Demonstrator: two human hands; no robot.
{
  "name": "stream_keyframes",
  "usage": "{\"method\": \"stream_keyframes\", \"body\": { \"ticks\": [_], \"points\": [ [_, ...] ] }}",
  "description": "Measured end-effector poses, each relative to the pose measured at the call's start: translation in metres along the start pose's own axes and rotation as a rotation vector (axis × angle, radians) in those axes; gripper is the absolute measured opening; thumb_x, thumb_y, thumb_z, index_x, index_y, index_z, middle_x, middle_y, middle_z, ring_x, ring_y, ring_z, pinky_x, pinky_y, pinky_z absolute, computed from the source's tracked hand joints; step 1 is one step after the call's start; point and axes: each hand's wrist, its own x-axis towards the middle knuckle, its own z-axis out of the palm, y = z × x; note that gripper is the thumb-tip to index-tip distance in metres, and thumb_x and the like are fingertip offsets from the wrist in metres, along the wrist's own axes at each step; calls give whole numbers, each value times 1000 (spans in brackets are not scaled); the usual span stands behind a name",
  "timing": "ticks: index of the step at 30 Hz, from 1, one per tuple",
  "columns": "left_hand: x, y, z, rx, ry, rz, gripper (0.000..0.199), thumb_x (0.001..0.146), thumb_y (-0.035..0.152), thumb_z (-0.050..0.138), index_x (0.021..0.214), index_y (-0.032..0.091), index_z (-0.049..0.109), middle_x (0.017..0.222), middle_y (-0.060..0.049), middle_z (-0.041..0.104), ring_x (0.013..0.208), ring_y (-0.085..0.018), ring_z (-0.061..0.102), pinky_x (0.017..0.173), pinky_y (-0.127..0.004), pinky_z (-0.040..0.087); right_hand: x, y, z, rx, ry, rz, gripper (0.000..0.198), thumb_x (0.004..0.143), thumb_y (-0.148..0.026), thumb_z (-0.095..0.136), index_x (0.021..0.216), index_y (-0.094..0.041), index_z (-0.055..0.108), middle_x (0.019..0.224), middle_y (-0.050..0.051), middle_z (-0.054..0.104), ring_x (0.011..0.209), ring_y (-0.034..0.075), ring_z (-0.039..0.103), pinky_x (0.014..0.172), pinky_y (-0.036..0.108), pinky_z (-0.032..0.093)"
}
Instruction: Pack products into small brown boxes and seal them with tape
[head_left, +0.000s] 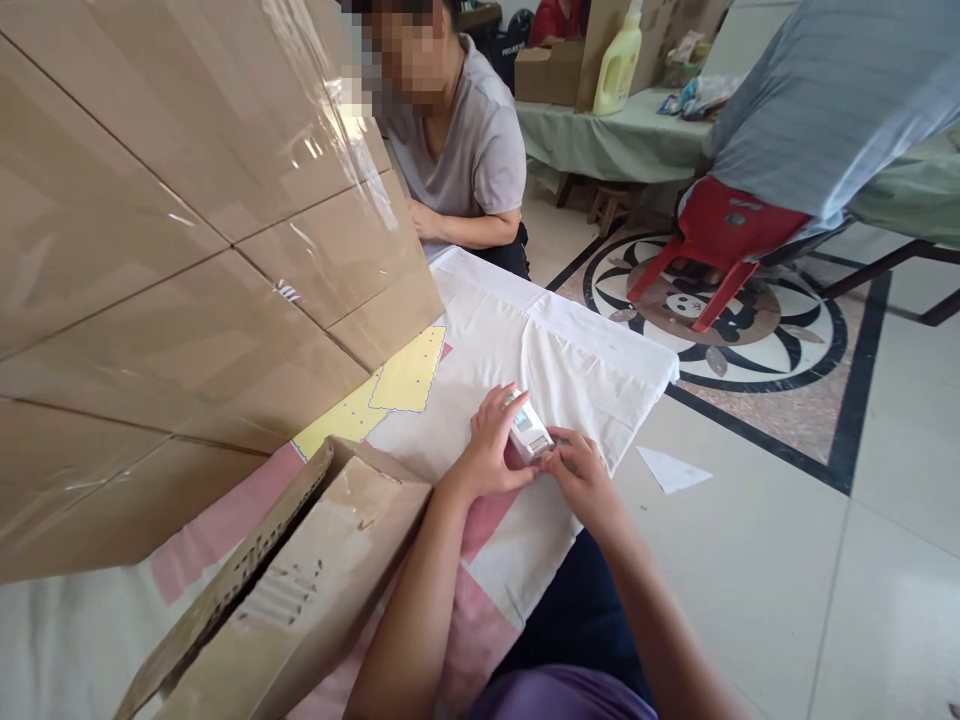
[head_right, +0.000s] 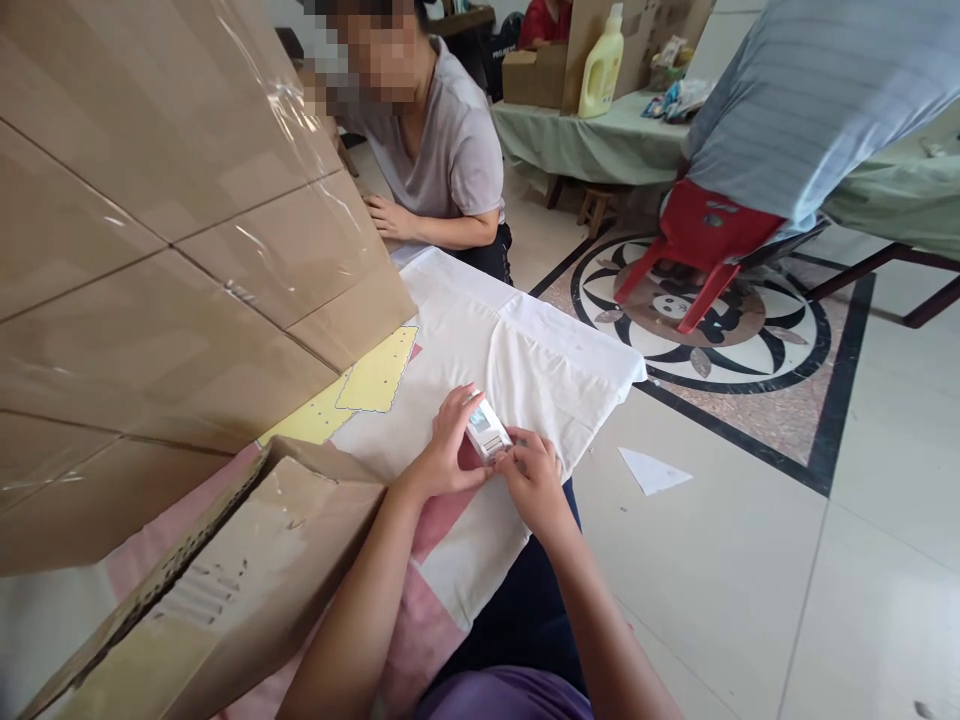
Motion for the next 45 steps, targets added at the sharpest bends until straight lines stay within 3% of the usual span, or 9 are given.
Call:
{"method": "stream_keyframes", "body": {
  "ticks": [2,6,10,18,24,35,45],
  "points": [
    [-1,0,-3,-62,-28,-12,92,87,42,69,161,34,15,170,-10,20,160,-35,11,126,-55,20,0,0,1,-20,7,9,34,89,-46,51,67,-25,67,137,2,64,133,32,45,115,52,28],
    [2,6,8,-48,119,-94,79,91,38,63,157,30,20,166,-12,27,158,-34,16,126,-55,20,-1,2,5,-72,18,15,37,92,-46,48,67,-24,64,136,1,63,132,32,45,113,55,27],
    [5,13,19,-32,192,-83,76,90,35,63,154,28,22,162,-13,32,156,-32,20,126,-54,22,-1,5,8,-95,36,-5,37,93,-45,46,68,-24,63,136,1,63,130,32,47,108,54,31],
    [7,17,20,-59,184,-182,77,86,31,67,151,28,26,162,-13,30,156,-33,21,126,-56,24,4,20,14,-141,86,-66,42,94,-49,43,69,-25,65,135,3,66,126,34,52,97,54,40],
    [6,12,20,-147,136,-173,75,88,29,66,152,31,25,164,-12,23,157,-32,17,128,-59,23,6,26,15,-154,74,-84,41,94,-49,43,69,-28,68,133,0,67,125,34,54,94,52,45],
    [5,14,15,-149,80,-206,79,85,20,65,153,31,25,167,-12,21,160,-31,12,130,-56,23,6,27,20,-150,144,-108,42,95,-48,42,68,-28,67,131,1,68,124,33,56,93,51,44],
    [6,13,17,-202,117,-167,77,83,19,64,151,30,28,164,-10,24,158,-29,14,129,-55,17,4,25,18,-155,134,-120,43,96,-48,41,69,-27,66,130,0,68,124,32,56,98,53,44]
  ]
}}
